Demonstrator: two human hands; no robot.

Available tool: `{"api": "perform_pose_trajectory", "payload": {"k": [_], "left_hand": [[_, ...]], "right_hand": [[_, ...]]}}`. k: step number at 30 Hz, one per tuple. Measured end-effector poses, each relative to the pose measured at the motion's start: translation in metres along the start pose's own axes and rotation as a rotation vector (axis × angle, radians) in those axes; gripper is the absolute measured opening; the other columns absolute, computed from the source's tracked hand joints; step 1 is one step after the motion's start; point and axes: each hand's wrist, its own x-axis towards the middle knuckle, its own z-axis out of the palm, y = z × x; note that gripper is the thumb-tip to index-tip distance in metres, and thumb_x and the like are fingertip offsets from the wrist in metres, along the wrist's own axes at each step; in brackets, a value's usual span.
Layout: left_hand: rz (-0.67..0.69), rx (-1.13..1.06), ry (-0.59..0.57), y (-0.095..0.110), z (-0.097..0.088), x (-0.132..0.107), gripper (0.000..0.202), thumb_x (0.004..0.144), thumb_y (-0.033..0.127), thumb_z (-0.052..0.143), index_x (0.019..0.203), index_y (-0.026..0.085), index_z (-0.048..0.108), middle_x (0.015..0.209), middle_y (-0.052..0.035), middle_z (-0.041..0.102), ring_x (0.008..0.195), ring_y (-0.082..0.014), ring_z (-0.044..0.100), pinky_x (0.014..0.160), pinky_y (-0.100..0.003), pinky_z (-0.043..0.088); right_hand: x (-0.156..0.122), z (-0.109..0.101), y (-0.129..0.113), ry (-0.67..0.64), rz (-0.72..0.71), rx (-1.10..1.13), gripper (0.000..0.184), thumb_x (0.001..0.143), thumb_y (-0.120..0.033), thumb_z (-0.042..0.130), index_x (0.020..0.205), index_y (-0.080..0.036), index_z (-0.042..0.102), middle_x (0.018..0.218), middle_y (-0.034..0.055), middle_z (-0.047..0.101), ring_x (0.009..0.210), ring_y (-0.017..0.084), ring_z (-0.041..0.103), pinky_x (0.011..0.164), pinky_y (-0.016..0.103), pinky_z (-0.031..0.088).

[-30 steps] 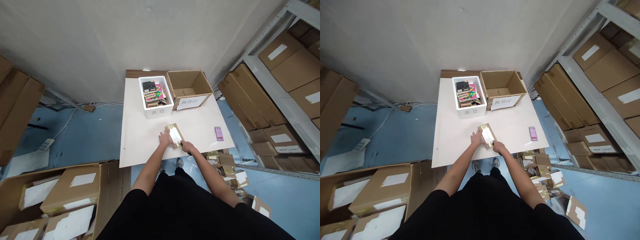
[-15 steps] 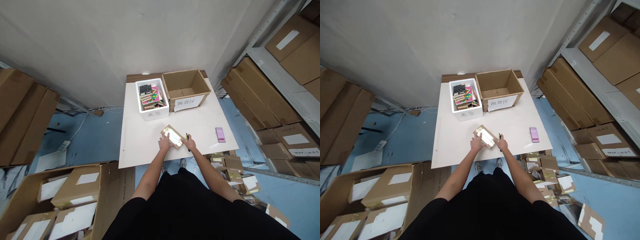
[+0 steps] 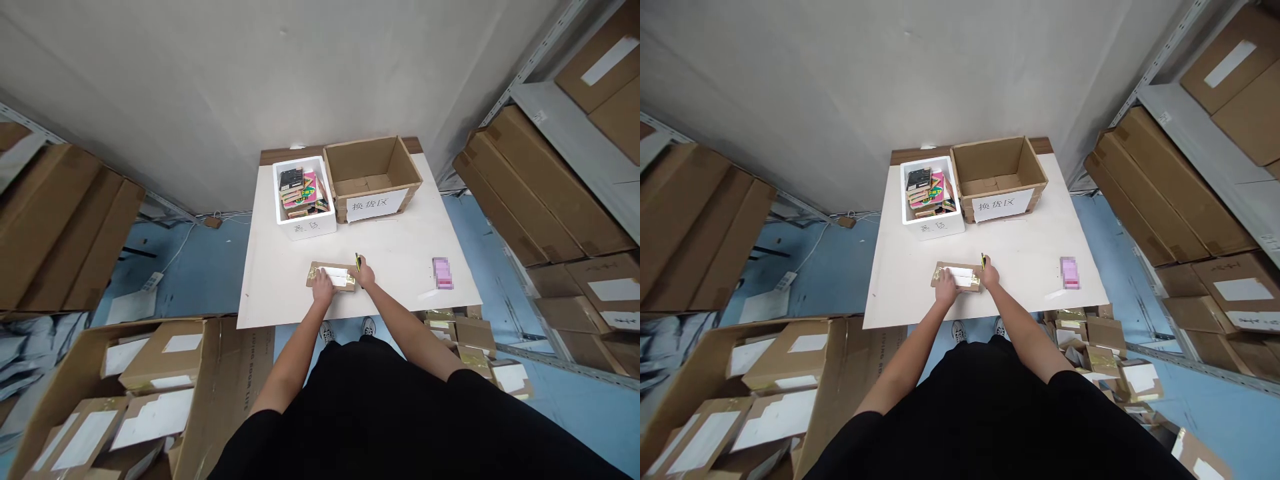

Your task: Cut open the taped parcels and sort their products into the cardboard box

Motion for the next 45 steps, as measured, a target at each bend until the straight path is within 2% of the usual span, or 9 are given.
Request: {"api": "perform_pose_trajectory", "payload": {"k": [4, 6, 9, 18, 23, 29, 38, 40, 45], "left_hand": [[0.191, -0.049, -0.097, -0.011, -0.003, 0.019, 0.084, 0.099, 0.050, 0.066, 0.173, 0.034, 0.029, 0.181, -0.0093, 0.024, 0.167, -0.0390, 0.017, 0.126, -0.056, 0.037], [0.186, -0.047, -0.139, -0.014, -0.001, 0.025, 0.083, 0.100, 0.052, 0.063, 0.173, 0.036, 0.027, 0.182, -0.0077, 0.019, 0.168, -0.0397, 0.013, 0.126, -0.057, 0.037], [0.174, -0.038, -0.147, -0.015, 0.002, 0.027, 0.082, 0.102, 0.053, 0.061, 0.173, 0.034, 0.027, 0.183, -0.0078, 0.013, 0.168, -0.0390, 0.011, 0.126, -0.056, 0.037], [0.184, -0.013, -0.101, -0.012, 0.004, 0.020, 0.081, 0.102, 0.051, 0.062, 0.173, 0.031, 0.029, 0.182, -0.0097, 0.018, 0.167, -0.0400, 0.013, 0.128, -0.058, 0.035], [0.182, 0.009, -0.104, -0.011, 0.006, 0.017, 0.082, 0.101, 0.051, 0.064, 0.173, 0.028, 0.031, 0.181, -0.0111, 0.019, 0.167, -0.0385, 0.014, 0.129, -0.054, 0.034], [0.168, -0.011, -0.118, -0.011, 0.009, 0.022, 0.082, 0.101, 0.056, 0.062, 0.173, 0.034, 0.029, 0.182, -0.0098, 0.018, 0.167, -0.0412, 0.012, 0.126, -0.063, 0.037], [0.178, -0.015, -0.090, -0.010, 0.008, 0.017, 0.080, 0.102, 0.056, 0.061, 0.172, 0.035, 0.030, 0.182, -0.0075, 0.021, 0.167, -0.0369, 0.015, 0.127, -0.055, 0.036], [0.187, -0.020, -0.074, -0.010, 0.006, 0.016, 0.080, 0.102, 0.059, 0.061, 0.172, 0.034, 0.031, 0.181, -0.0090, 0.023, 0.167, -0.0372, 0.017, 0.126, -0.054, 0.037], [0.249, -0.064, -0.047, -0.020, -0.014, 0.030, 0.070, 0.102, 0.061, 0.058, 0.164, 0.030, 0.048, 0.174, -0.0126, 0.038, 0.159, -0.0385, 0.032, 0.126, -0.055, 0.035]], "right_hand": [[-0.003, 0.000, 0.026, 0.004, -0.010, 0.231, 0.055, 0.107, -0.045, 0.055, 0.156, -0.024, 0.042, 0.098, 0.0053, 0.079, 0.079, 0.022, 0.076, 0.074, 0.028, 0.056], [-0.010, 0.001, 0.045, -0.057, 0.001, 0.385, 0.040, 0.111, -0.042, 0.044, 0.147, -0.025, 0.046, 0.082, -0.0013, 0.074, 0.061, 0.017, 0.071, 0.066, 0.025, 0.055], [-0.022, 0.005, 0.069, -0.164, 0.010, 0.567, 0.030, 0.107, -0.042, 0.050, 0.131, -0.025, 0.050, 0.070, -0.0066, 0.068, 0.051, 0.014, 0.067, 0.059, 0.022, 0.054], [-0.034, 0.015, 0.062, -0.242, 0.070, 0.562, 0.018, 0.108, -0.043, 0.051, 0.107, -0.026, 0.050, 0.056, -0.0119, 0.053, 0.039, 0.011, 0.054, 0.048, 0.018, 0.044], [-0.043, 0.008, 0.056, -0.277, 0.071, 0.537, 0.016, 0.111, -0.040, 0.046, 0.104, -0.026, 0.048, 0.054, -0.0113, 0.052, 0.040, 0.011, 0.053, 0.049, 0.018, 0.043], [-0.059, 0.005, 0.060, -0.298, 0.048, 0.515, 0.019, 0.111, -0.042, 0.047, 0.101, -0.026, 0.047, 0.054, -0.0108, 0.051, 0.041, 0.012, 0.052, 0.049, 0.019, 0.043], [-0.079, 0.002, 0.074, -0.402, 0.012, 0.406, 0.022, 0.109, -0.041, 0.052, 0.095, -0.026, 0.045, 0.052, -0.0098, 0.054, 0.038, 0.012, 0.050, 0.048, 0.021, 0.042], [-0.083, 0.002, 0.078, -0.363, 0.058, 0.414, 0.023, 0.108, -0.044, 0.054, 0.096, -0.026, 0.046, 0.052, -0.0107, 0.052, 0.038, 0.012, 0.050, 0.047, 0.020, 0.042], [-0.085, 0.022, 0.069, -0.023, 0.216, 0.532, 0.028, 0.106, -0.052, 0.054, 0.102, -0.026, 0.045, 0.058, -0.0109, 0.052, 0.045, 0.013, 0.058, 0.051, 0.020, 0.048]]}}
